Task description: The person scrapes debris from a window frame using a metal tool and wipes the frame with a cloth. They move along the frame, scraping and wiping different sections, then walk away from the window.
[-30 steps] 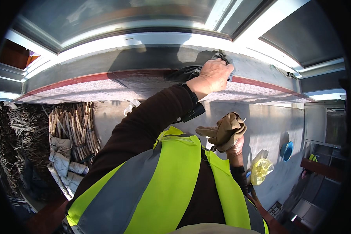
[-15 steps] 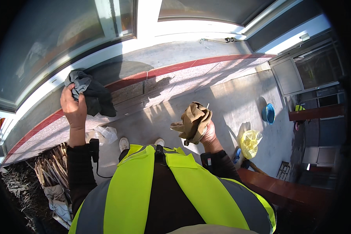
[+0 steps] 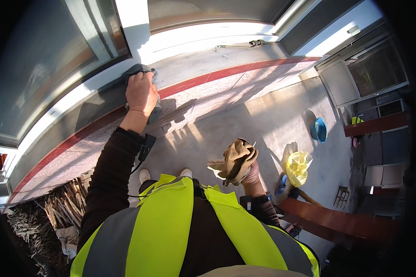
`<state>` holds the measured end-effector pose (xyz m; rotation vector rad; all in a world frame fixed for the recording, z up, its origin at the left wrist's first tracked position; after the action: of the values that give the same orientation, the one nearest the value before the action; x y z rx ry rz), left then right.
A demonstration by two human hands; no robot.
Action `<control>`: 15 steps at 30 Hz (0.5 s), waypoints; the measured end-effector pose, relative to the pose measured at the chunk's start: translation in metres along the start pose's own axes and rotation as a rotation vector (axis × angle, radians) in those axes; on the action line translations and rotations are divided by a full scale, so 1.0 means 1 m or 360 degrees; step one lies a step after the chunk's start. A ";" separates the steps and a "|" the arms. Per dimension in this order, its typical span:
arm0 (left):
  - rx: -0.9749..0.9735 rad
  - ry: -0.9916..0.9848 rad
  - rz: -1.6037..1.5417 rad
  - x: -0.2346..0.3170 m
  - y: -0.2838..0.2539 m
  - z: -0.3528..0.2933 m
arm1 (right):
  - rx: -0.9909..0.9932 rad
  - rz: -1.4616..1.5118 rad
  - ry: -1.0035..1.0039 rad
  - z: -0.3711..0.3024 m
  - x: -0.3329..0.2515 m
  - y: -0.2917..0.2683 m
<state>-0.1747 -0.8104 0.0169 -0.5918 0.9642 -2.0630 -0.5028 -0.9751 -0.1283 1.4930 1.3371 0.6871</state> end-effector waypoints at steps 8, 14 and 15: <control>-0.0779 0.0303 -0.0939 0.103 0.050 0.042 | 0.0016 -0.0309 -0.0110 -0.020 -0.014 -0.005; -0.0043 0.0448 -0.0828 0.087 -0.035 0.033 | -0.0053 -0.0088 -0.0051 -0.011 -0.023 0.008; -0.0045 0.0417 -0.0622 0.078 -0.035 0.034 | -0.0069 -0.0064 -0.0024 -0.008 -0.024 0.010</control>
<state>-0.2145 -0.8724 0.0716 -0.5682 1.0945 -2.5263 -0.5119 -0.9950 -0.1112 1.4303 1.3291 0.6739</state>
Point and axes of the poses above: each hand's wrist, its own z-axis towards the middle knuckle, its own y-axis out of the palm, x = y × z, the point moved 9 cm from there along z, towards the middle knuckle, and after that the axes turned 12 degrees about z, right-handed, at the moved point
